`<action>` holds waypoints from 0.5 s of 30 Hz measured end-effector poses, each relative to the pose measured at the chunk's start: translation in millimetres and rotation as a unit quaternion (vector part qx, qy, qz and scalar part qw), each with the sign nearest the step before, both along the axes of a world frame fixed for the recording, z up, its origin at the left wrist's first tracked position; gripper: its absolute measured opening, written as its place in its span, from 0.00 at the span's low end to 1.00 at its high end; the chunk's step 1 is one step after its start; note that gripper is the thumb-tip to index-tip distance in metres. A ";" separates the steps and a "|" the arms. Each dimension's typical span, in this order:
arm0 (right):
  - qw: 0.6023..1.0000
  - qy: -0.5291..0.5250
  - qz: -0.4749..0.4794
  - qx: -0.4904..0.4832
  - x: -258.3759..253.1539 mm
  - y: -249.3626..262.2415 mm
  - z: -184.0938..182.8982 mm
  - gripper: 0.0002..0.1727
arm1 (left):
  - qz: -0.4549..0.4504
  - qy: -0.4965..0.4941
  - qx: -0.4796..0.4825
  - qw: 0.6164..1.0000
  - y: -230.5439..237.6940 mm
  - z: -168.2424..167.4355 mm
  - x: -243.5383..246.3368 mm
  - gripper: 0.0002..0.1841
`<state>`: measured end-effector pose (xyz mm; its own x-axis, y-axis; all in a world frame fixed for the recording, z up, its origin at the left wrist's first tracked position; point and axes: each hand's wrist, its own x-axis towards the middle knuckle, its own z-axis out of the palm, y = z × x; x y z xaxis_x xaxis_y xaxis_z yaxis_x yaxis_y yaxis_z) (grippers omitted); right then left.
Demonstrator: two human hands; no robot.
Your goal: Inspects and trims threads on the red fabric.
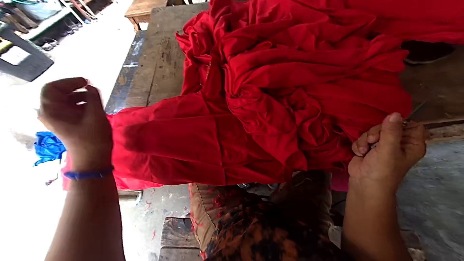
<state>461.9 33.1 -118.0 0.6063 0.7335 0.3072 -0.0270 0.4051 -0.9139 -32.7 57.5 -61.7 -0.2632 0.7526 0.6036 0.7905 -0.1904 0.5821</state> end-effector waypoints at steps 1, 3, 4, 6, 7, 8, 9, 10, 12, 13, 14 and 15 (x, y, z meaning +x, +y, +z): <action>1.000 -0.010 0.001 0.002 0.6 -1.2 -1.7 0.07 | -0.125 0.022 -0.009 0.992 -13.6 2.2 41.6 0.21; 0.998 -0.055 -0.005 0.018 5.0 -4.8 -3.5 0.10 | -0.271 0.130 -0.067 0.951 -41.1 -2.8 109.0 0.24; 0.995 -0.093 -0.014 0.028 8.4 -7.0 -3.6 0.13 | -0.300 0.201 -0.086 0.929 -49.7 -10.7 130.6 0.24; 0.982 -0.181 -0.024 0.047 16.6 -11.4 -2.7 0.19 | -0.309 0.307 -0.075 0.897 -54.3 -36.3 142.7 0.14; 0.974 -0.219 -0.026 0.045 20.9 -13.7 -2.5 0.21 | -0.302 0.316 -0.059 0.898 -53.3 -48.0 137.5 0.09; 0.967 -0.250 -0.029 0.034 24.7 -15.2 -2.7 0.22 | -0.298 0.302 -0.042 0.904 -52.0 -54.7 129.4 0.08; 0.961 -0.276 -0.031 0.014 28.4 -16.4 -3.5 0.24 | -0.296 0.282 -0.031 0.912 -52.4 -55.7 121.4 0.09; 0.956 -0.290 -0.034 -0.008 31.9 -17.1 -5.4 0.25 | -0.288 0.267 -0.021 0.919 -54.7 -52.4 115.5 0.10; 0.952 -0.297 -0.045 -0.053 38.0 -14.5 -12.2 0.26 | -0.265 0.259 -0.016 0.929 -59.9 -44.2 108.0 0.10; 0.953 -0.289 -0.051 -0.069 39.7 -12.0 -16.7 0.25 | -0.254 0.259 -0.029 0.931 -61.6 -42.7 106.0 0.10; 0.956 -0.279 -0.056 -0.078 40.4 -9.8 -21.8 0.24 | -0.248 0.258 -0.057 0.932 -62.9 -42.9 104.9 0.11; 0.959 -0.269 -0.057 -0.075 40.0 -7.5 -25.8 0.23 | -0.249 0.249 -0.092 0.931 -62.8 -44.0 103.9 0.12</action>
<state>501.9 25.6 -143.8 0.4692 0.7323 0.4936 0.5006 0.2400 -0.8317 71.2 -5.3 -105.7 0.4250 0.8090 0.4061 0.8110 -0.5396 0.2261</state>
